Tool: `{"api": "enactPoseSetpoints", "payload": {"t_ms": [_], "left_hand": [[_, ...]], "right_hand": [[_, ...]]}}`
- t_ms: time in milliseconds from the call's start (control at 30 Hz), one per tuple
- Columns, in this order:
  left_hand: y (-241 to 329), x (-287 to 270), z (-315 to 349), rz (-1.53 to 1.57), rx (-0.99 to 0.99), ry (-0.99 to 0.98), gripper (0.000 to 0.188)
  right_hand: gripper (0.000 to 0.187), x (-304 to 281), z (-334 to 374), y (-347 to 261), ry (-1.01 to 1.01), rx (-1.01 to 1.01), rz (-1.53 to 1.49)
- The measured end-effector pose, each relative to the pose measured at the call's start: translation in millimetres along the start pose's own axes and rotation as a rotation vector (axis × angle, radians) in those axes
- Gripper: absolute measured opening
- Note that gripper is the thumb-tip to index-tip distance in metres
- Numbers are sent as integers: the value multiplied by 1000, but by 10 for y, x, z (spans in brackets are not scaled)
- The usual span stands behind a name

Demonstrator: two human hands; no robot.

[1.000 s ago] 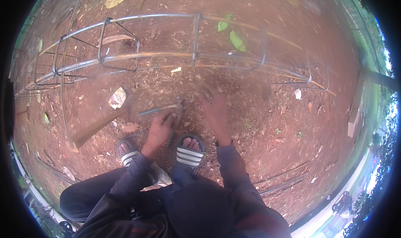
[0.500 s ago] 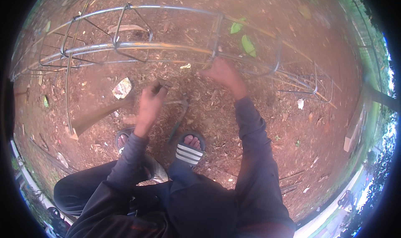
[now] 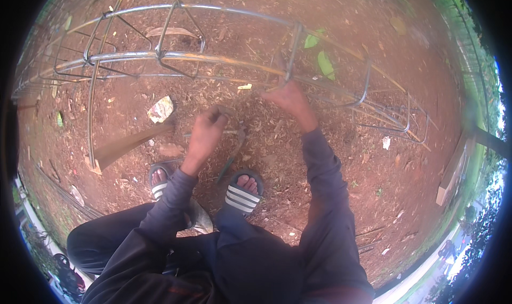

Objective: The person sits on the ground and uses pliers to twist and secure wire ties on a metal frame structure. They repeatedly adjust the frame and tighten connections at multiple points.

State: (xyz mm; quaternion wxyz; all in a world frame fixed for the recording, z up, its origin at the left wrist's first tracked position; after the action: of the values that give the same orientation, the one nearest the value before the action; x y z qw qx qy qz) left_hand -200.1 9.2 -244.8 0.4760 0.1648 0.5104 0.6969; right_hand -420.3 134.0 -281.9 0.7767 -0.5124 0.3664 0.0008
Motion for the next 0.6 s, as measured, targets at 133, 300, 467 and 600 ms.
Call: {"api": "enactPoseSetpoints", "payload": {"t_ms": [133, 300, 467, 600], "left_hand": [[20, 37, 5, -45, -61, -35, 24], [33, 2, 2, -106, -35, -2, 23], [293, 52, -105, -383, 374, 198, 21], [451, 255, -335, -522, 558, 228, 36]], "right_hand": [[121, -27, -16, 66, 34, -139, 64], [119, -11, 43, -28, -66, 28, 10], [102, -258, -11, 218, -159, -29, 13], [85, -247, -192, 422, 26, -102, 150]]}}
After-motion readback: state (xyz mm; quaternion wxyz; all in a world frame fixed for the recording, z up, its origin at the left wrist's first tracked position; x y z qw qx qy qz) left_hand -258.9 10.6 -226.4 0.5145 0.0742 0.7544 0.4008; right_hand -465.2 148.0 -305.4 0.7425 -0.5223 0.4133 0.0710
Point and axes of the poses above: each hand's wrist, its own z-axis away from the middle knuckle, its own x-axis out of the palm, y = z × x, the point moved 6 cm from there along -z, towards the middle knuckle, and after that the axes turned 3 degrees about -x, right-handed, at the moved point
